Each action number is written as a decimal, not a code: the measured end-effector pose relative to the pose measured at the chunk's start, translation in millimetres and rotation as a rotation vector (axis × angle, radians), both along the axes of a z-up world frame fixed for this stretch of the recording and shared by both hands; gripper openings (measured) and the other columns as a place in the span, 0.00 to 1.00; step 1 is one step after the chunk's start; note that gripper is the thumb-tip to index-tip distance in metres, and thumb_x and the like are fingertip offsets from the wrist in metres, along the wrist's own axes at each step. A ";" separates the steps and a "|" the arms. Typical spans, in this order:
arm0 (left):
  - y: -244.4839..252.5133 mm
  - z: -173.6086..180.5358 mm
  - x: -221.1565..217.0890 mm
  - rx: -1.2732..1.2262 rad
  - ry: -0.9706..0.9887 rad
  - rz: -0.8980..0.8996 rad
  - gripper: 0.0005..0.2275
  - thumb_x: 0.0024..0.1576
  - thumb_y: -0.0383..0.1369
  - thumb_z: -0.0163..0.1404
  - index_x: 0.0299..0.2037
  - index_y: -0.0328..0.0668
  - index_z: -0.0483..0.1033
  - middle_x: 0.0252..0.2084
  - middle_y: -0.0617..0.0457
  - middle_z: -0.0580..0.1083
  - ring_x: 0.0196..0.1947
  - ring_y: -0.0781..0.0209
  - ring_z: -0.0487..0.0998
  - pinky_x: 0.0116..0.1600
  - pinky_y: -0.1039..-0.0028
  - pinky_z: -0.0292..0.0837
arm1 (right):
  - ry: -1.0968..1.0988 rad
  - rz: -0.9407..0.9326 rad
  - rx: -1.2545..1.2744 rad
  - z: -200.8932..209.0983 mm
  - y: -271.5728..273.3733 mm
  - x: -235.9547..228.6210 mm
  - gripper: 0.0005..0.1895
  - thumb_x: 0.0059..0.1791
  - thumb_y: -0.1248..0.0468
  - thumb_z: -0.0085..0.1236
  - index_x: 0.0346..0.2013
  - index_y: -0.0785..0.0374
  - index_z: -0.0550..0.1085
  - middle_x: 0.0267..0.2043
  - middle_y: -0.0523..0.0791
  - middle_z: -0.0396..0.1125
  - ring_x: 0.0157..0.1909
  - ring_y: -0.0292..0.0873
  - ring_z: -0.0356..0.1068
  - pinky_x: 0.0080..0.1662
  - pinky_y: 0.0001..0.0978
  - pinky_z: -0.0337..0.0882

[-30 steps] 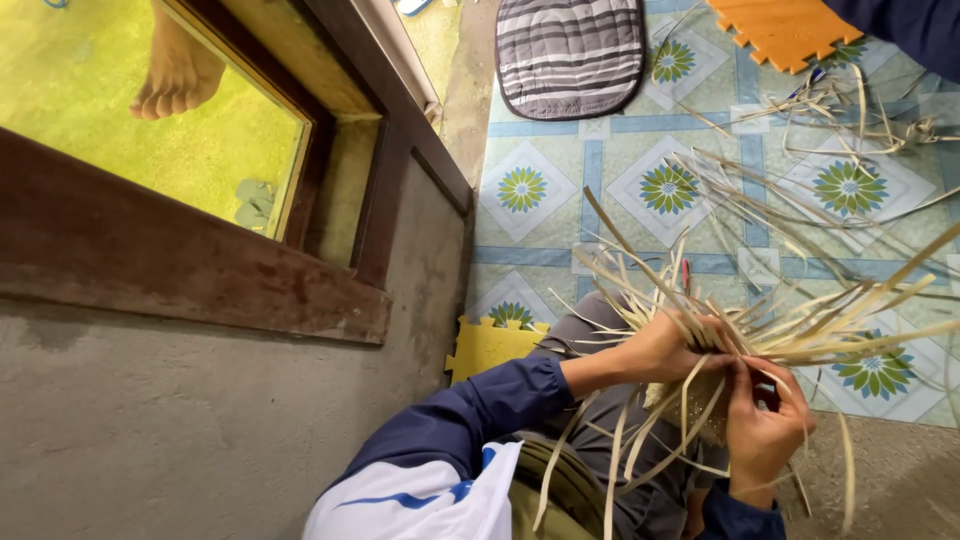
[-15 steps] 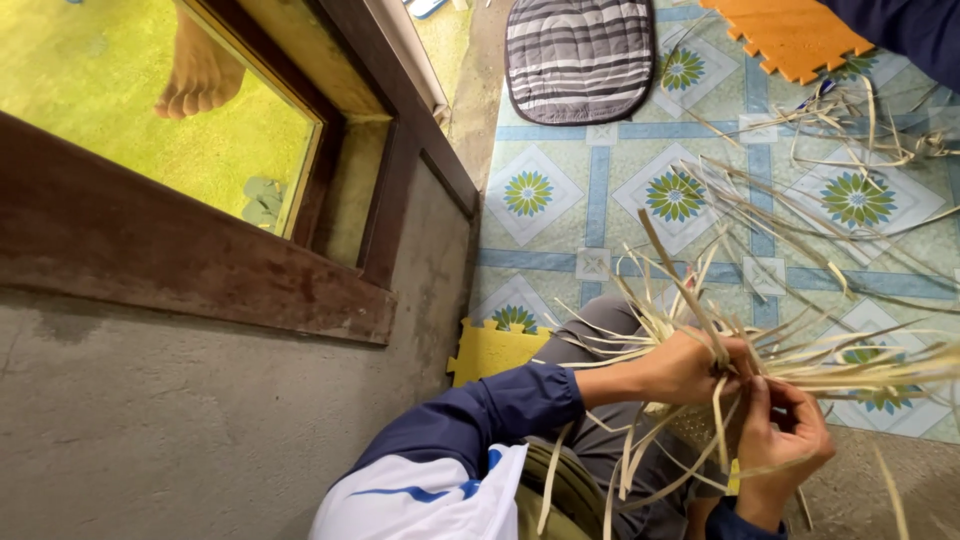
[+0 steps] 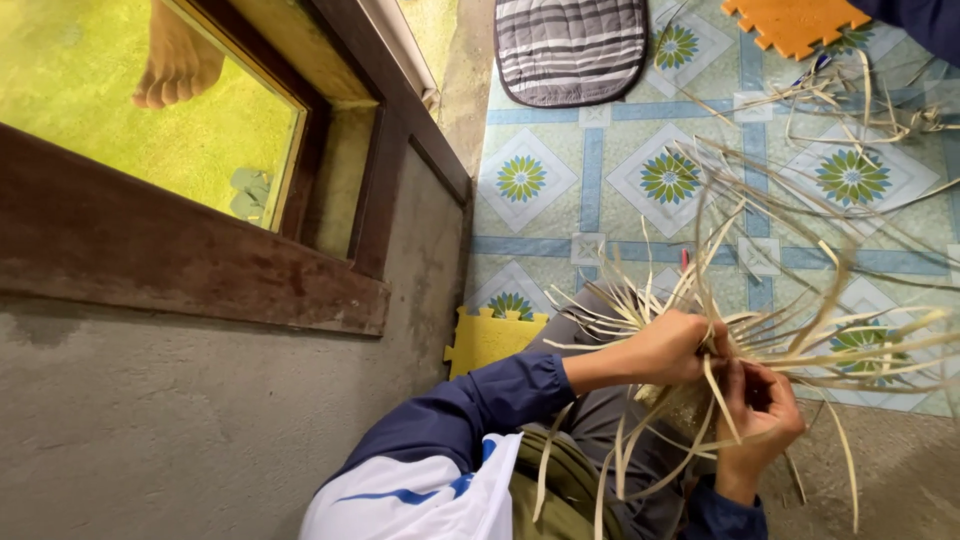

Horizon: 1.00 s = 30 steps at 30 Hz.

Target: Weaving a basket or container using dried plant fibers

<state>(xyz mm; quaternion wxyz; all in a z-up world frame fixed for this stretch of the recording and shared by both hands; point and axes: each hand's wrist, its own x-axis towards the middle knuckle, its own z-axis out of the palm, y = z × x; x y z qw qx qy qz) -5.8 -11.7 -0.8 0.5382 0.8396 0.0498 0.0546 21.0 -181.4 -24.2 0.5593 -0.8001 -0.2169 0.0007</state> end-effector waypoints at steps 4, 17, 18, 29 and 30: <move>-1.7 6.9 4.1 -0.052 -0.010 -0.022 0.07 0.44 0.18 0.54 0.32 0.33 0.78 0.32 0.45 0.82 0.27 0.52 0.84 0.32 0.70 0.81 | -0.041 -0.049 0.014 1.7 -0.3 -6.3 0.09 0.58 0.74 0.66 0.47 0.79 0.75 0.44 0.57 0.73 0.41 0.48 0.71 0.45 0.36 0.73; -29.6 -9.3 28.4 0.012 -0.248 -0.218 0.11 0.48 0.31 0.60 0.40 0.54 0.75 0.34 0.62 0.80 0.33 0.65 0.84 0.41 0.72 0.84 | 0.167 -0.107 0.237 0.8 -54.5 -7.0 0.22 0.60 0.82 0.45 0.65 0.72 0.52 0.60 0.59 0.58 0.56 0.50 0.63 0.59 0.34 0.67; -28.0 -6.9 23.4 0.000 -0.248 -0.240 0.13 0.48 0.31 0.61 0.41 0.55 0.74 0.38 0.63 0.80 0.37 0.64 0.84 0.46 0.70 0.84 | 0.135 -0.097 0.229 -5.9 -63.4 -4.9 0.22 0.61 0.82 0.46 0.65 0.76 0.49 0.58 0.62 0.58 0.53 0.52 0.65 0.57 0.35 0.69; 18.7 -14.5 -5.9 -0.106 -0.145 -0.005 0.07 0.48 0.22 0.57 0.35 0.43 0.76 0.32 0.55 0.80 0.29 0.62 0.81 0.38 0.74 0.80 | -0.086 -0.025 -0.057 -54.8 -25.6 -7.3 0.38 0.49 0.65 0.68 0.65 0.77 0.56 0.55 0.63 0.61 0.51 0.60 0.65 0.67 0.52 0.60; 19.7 -11.0 -8.9 -0.139 -0.129 0.042 0.07 0.47 0.22 0.57 0.34 0.42 0.76 0.31 0.55 0.80 0.28 0.62 0.80 0.37 0.73 0.77 | -0.094 -0.025 -0.156 -64.3 -28.0 -3.1 0.40 0.49 0.54 0.69 0.64 0.80 0.62 0.48 0.60 0.68 0.42 0.57 0.70 0.73 0.51 0.53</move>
